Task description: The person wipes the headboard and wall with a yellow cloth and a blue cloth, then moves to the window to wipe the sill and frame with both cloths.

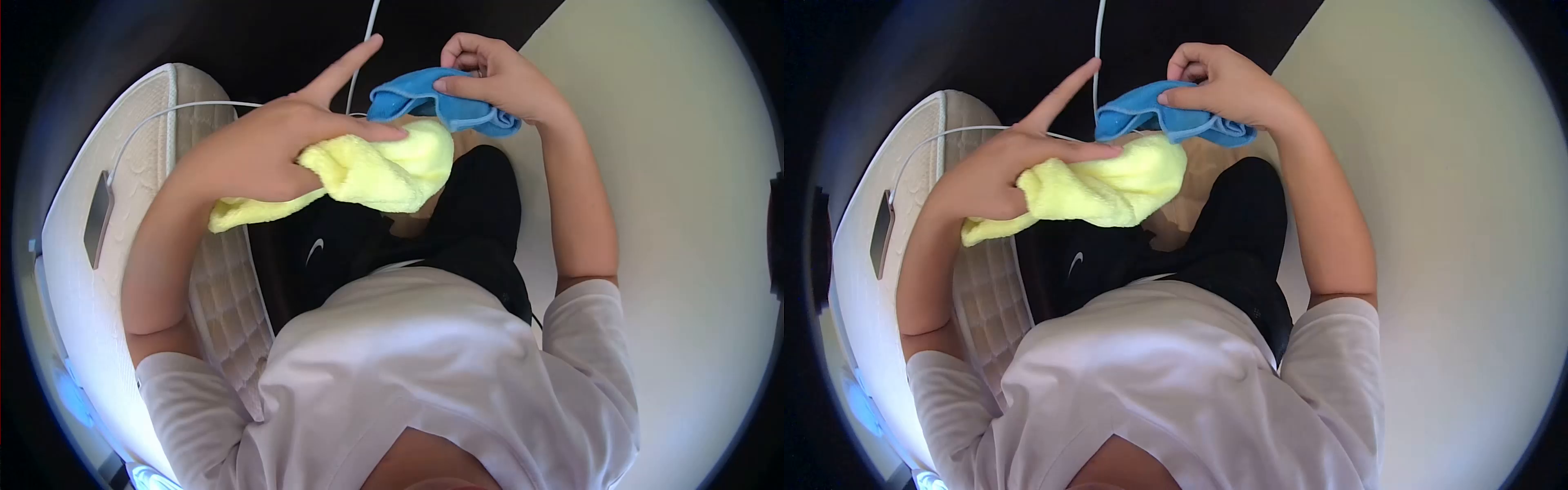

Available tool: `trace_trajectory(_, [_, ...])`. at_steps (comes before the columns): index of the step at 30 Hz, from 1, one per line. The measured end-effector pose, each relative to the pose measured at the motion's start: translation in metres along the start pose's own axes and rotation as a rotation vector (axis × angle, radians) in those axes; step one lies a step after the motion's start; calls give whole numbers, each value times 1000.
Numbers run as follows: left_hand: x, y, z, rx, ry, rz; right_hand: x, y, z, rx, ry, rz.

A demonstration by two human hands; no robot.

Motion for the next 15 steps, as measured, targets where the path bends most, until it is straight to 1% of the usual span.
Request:
trace_trajectory(2, [-7, 0, -9, -18, -19, -73, -5, -10, 3, 279, 70, 10])
trace_trajectory(3, [2, -1, -9, 57, -63, -104, -13, -26, -5, 371, 148, 90])
trace_trajectory(4, [-2, 2, -16, 153, -82, -172, -12, -36, -4, 500, 214, 144])
trace_trajectory(5, [-2, 5, -15, 237, -110, -192, -9, -45, -3, 626, 284, 202])
trace_trajectory(7, [-2, 15, -15, 408, -170, -226, -12, -53, -7, 607, 181, 291])
trace_trajectory(8, [2, 18, -10, 545, -170, -171, -16, -60, -12, 591, 117, 355])
trace_trajectory(9, [6, 18, -6, 692, -158, -120, -14, -63, -16, 478, 103, 395])
trace_trajectory(10, [8, 12, 4, 733, -78, -110, -18, -50, -14, 245, 102, 287])
trace_trajectory(11, [11, 0, 16, 812, 64, -89, -21, -48, -14, 152, 114, 242])
trace_trajectory(12, [15, -11, 25, 769, 158, -57, -25, -45, -14, 58, 131, 200])
trace_trajectory(13, [14, -30, 29, 784, 225, -5, -49, -32, -14, 61, 133, 240])
trace_trajectory(14, [12, -52, 33, 799, 292, 47, -48, -48, -16, 231, 99, 365])
trace_trajectory(15, [12, -55, 31, 802, 299, 37, -46, -51, -12, 143, 171, 400])
Point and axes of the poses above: each hand's wrist, its own x-axis away from the middle knuckle, its own z-axis out of the back of the hand, y = z × x, the point moved 10 cm from there along -x, towards the middle knuckle, and after that the axes turned 8 degrees about -y, right-handed, at the moved point
